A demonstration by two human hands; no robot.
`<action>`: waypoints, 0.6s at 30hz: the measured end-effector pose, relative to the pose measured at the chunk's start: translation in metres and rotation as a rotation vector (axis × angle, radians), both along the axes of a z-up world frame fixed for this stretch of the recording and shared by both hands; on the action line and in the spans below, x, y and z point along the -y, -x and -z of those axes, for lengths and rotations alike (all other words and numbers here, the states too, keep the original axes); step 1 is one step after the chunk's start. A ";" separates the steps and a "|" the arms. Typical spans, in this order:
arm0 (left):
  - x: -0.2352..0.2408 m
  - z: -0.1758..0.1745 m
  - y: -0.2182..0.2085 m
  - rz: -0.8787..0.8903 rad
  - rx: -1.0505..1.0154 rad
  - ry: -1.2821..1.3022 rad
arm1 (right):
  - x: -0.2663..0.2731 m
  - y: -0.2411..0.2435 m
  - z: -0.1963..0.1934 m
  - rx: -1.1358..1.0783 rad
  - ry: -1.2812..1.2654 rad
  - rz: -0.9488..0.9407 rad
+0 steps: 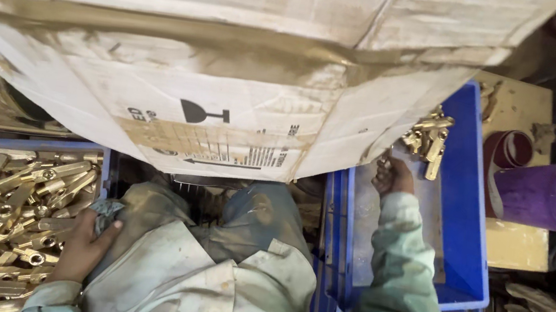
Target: The person wipes metal parts one by one with a cloth before placing them into a blue tray.
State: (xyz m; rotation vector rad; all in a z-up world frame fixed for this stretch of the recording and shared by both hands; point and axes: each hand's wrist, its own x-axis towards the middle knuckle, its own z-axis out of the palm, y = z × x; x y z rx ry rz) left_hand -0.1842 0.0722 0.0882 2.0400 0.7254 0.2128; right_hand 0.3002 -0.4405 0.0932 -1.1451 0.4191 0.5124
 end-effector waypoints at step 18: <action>0.091 -0.120 -0.064 0.005 0.162 0.367 | -0.100 0.280 -0.142 0.550 0.767 -0.438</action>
